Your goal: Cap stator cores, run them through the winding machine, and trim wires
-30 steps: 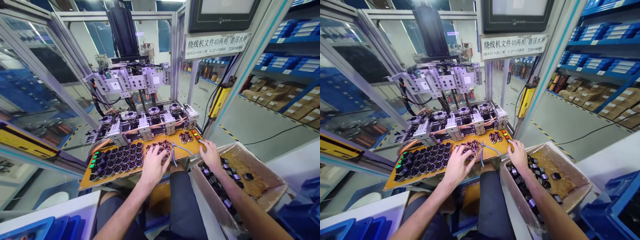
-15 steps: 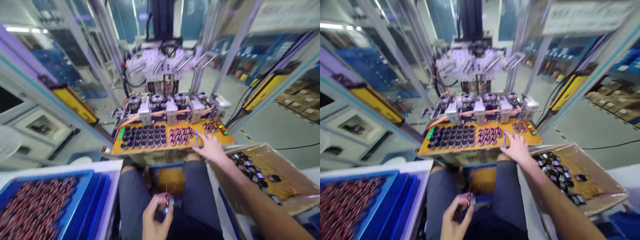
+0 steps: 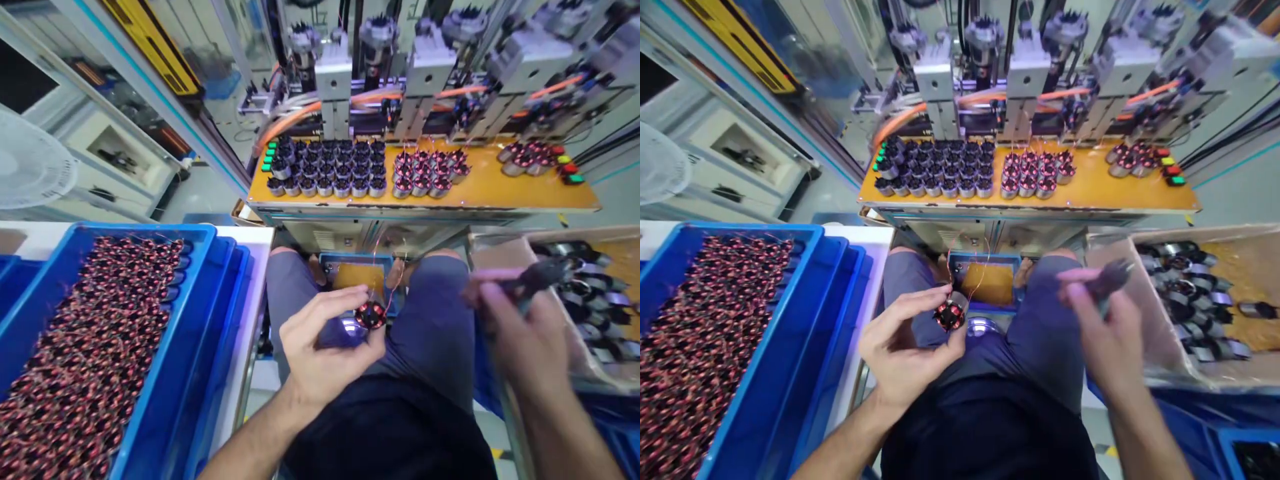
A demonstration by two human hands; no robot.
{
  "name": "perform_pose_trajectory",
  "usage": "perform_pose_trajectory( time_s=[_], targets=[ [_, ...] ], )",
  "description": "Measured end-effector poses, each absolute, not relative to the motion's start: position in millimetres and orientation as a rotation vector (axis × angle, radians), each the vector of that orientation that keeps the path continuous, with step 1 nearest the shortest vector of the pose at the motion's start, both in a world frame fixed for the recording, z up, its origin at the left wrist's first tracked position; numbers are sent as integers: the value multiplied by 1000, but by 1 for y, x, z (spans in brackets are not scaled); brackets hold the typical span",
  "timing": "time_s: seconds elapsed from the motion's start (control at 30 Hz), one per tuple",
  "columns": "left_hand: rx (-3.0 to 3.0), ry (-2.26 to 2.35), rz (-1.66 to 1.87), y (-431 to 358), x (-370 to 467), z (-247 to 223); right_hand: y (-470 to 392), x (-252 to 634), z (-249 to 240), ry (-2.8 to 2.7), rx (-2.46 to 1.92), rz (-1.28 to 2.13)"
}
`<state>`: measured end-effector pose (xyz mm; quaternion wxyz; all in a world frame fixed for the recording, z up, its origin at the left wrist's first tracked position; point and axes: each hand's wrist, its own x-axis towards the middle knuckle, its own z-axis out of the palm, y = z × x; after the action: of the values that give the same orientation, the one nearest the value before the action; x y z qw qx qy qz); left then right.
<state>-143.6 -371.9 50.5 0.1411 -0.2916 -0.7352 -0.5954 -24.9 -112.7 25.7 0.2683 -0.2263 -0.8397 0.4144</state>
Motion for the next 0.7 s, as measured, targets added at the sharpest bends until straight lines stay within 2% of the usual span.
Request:
perform_pose_trajectory(
  time_s=[0.07, 0.17, 0.33, 0.43, 0.5, 0.57, 0.7],
  targets=[
    [-871, -2125, -1682, -363, -140, 44, -167, -16, 31, -2120, -649, 1435],
    [-951, -2138, -1603, -355, -135, 35, -209, -30, 46, -2011, -625, 1676],
    [-1110, -2162, -1471, -351, -136, 36, -205, -55, 52, -1857, -639, 1798],
    [-1158, -2319, -1517, -348, -139, 38, -196, -58, 45, -1915, -553, 1801],
    [-1211, -2480, -1696, -347, -139, 37, -192, -58, 40, -1929, -507, 1835],
    [-1236, -2540, -2029, -345, -136, 34, -190, -60, 36, -1842, -495, 1936],
    [-765, -2130, -3055, -341, -128, 34, -187, -65, 38, -1569, -515, 2183]
  ],
)
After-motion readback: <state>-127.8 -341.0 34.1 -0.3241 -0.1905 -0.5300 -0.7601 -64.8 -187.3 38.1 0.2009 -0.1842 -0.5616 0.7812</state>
